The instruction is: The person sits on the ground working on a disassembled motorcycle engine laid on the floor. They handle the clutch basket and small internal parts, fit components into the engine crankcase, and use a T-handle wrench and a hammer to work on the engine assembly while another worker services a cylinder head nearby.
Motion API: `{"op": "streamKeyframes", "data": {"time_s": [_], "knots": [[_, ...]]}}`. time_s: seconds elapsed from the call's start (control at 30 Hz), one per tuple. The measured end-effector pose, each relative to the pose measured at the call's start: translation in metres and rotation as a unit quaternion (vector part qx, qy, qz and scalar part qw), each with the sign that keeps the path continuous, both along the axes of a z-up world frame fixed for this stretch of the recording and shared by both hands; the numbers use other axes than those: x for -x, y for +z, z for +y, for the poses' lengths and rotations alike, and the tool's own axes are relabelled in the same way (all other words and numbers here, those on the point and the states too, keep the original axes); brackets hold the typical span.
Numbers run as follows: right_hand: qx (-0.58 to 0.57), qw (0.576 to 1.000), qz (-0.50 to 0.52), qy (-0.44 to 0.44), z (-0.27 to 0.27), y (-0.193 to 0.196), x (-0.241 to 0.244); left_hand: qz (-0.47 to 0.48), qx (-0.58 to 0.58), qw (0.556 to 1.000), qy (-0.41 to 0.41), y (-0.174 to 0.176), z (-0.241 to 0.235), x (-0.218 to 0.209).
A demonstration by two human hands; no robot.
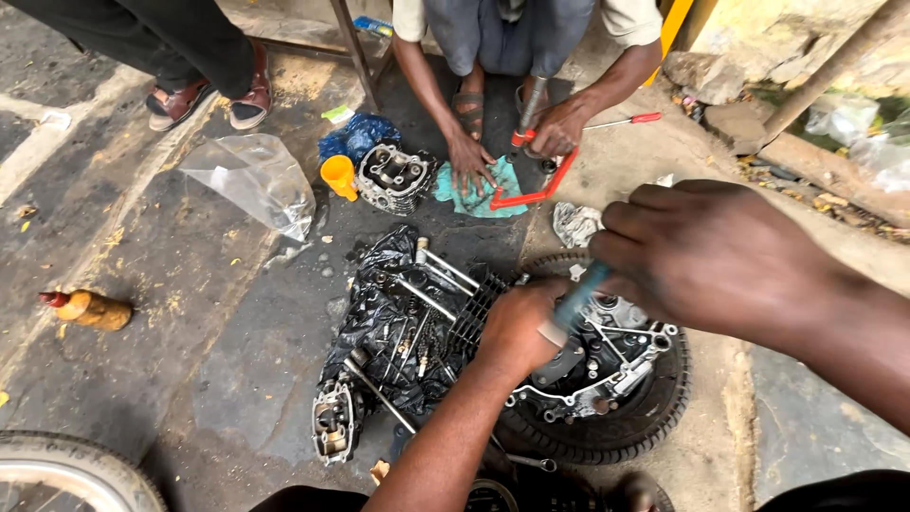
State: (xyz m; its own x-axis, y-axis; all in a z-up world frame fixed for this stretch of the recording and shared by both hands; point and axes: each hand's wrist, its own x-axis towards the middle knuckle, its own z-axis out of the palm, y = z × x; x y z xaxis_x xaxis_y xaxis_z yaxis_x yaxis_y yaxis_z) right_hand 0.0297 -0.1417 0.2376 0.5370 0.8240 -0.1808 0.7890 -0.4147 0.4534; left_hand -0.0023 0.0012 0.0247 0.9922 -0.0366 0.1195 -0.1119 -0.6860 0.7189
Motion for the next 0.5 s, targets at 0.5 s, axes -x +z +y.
{"op": "streamKeyframes", "data": {"time_s": [0.5], "knots": [[-0.087,0.996,-0.011,0.015,-0.026,-0.051,0.020,0.085,-0.018,0.996,-0.028,0.022,-0.010,0.007]]}}
